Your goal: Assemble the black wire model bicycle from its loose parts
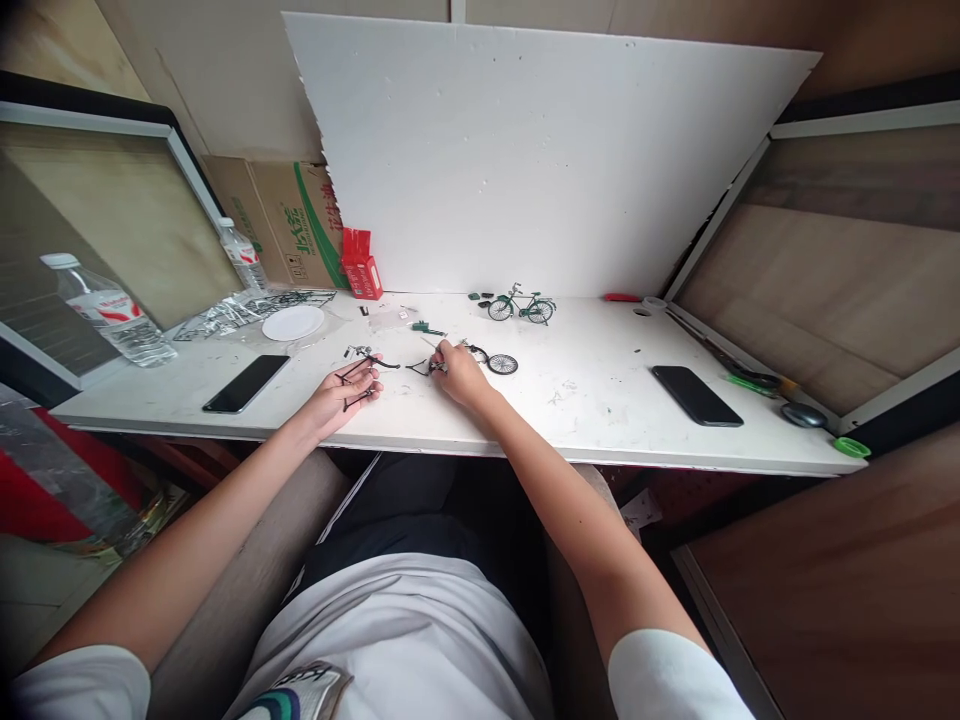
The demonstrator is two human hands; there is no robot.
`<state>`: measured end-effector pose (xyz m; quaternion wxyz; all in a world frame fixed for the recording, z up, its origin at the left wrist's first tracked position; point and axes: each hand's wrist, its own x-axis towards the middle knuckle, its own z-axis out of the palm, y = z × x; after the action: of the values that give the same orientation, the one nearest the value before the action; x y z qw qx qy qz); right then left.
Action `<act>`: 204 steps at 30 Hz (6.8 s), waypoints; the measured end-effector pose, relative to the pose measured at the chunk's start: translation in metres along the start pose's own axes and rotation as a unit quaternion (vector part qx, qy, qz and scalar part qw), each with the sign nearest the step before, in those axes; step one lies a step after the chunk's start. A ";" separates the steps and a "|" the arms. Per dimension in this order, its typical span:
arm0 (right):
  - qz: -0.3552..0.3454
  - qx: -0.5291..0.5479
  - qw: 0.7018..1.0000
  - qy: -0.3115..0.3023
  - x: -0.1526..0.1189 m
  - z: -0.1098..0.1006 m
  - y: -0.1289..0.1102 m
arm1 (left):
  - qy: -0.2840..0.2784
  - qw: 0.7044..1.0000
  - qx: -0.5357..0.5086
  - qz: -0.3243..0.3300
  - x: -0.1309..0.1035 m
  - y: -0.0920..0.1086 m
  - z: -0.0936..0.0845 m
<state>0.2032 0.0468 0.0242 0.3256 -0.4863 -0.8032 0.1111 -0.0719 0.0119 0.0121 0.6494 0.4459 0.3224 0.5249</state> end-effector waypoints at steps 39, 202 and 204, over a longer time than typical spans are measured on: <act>0.043 0.493 0.863 0.102 -0.013 0.027 -0.033 | 0.009 0.996 0.086 0.012 -0.007 0.002 0.019; 0.062 -0.139 0.987 -0.050 -0.015 -0.036 0.021 | -0.052 0.974 0.219 -0.015 -0.015 0.010 0.022; 0.053 -0.075 0.995 -0.037 -0.015 -0.041 0.019 | -0.054 0.973 0.222 -0.016 -0.016 0.011 0.024</act>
<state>0.2469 0.0380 0.0404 0.2523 -0.5471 -0.7935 0.0859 -0.0593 -0.0090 0.0311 0.5592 0.6012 0.4025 0.4048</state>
